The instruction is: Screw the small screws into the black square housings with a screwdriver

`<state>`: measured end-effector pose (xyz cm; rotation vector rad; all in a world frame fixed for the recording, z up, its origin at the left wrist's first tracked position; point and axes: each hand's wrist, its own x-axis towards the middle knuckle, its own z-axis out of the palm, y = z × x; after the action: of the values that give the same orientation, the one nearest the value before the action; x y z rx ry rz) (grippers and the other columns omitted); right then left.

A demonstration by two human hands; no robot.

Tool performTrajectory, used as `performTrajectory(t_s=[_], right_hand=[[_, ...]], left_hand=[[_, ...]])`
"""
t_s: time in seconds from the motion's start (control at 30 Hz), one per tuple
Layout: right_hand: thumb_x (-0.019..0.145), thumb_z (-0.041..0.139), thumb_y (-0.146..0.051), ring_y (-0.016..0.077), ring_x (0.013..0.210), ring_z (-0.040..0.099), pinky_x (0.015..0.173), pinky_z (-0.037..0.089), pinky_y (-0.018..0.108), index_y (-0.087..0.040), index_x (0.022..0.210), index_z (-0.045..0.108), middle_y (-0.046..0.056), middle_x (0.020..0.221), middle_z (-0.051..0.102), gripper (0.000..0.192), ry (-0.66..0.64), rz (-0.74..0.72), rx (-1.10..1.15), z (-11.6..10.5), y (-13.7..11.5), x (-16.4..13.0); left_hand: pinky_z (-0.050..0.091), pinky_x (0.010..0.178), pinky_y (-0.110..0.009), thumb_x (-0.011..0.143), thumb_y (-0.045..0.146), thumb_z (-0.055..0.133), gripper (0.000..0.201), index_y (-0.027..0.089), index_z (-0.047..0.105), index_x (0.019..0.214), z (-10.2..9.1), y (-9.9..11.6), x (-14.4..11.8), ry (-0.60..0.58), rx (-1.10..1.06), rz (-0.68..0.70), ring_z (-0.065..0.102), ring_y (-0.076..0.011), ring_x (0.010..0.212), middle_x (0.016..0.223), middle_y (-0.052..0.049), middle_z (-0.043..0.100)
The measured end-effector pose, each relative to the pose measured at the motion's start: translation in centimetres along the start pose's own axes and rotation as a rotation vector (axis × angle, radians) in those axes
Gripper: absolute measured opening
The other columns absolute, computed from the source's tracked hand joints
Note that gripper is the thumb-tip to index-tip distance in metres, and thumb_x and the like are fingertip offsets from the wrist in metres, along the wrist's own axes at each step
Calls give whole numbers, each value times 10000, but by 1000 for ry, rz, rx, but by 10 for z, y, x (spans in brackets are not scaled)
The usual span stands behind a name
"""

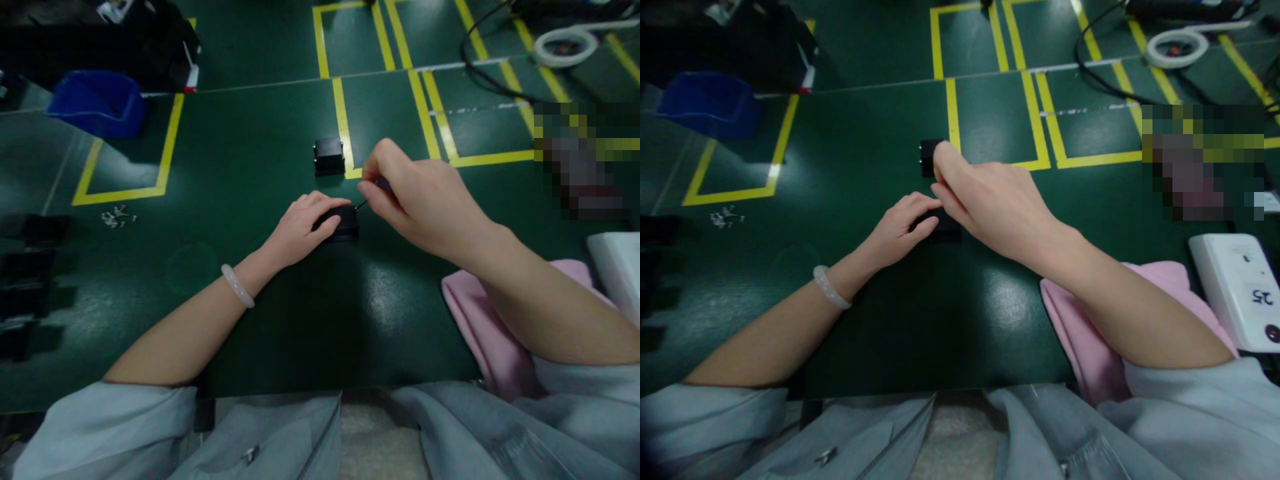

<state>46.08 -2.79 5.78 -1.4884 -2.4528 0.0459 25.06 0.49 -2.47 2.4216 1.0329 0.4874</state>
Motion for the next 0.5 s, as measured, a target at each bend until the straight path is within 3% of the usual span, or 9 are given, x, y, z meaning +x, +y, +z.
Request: performTrajectory(t_s=[0.1,0.33,0.5], right_hand=[[974,265,-412,180,643,597,539,284,282,-163,1106,525,47,776,624,383,-19,13,-36,0,-1,0],[944,309,-290,155,609,567,520,293,273,-142,1131,488,36,823,612,298,62,-24,13,2,-1,-2],[978,254,-413,148,611,558,538,266,273,-170,1109,523,36,763,615,385,-6,10,-47,0,-1,-1]], left_hand=[[406,899,-340,975,355,389,383,224,547,1298,1,0,0,13,7,9,531,-201,1026,1117,-55,589],[402,882,-334,982,349,382,381,219,545,1300,-1,1,0,-8,5,-2,532,-198,1018,1114,-51,603],[404,889,-332,977,370,383,385,234,539,1302,0,-1,-1,2,-1,-2,528,-199,1025,1124,-48,587]])
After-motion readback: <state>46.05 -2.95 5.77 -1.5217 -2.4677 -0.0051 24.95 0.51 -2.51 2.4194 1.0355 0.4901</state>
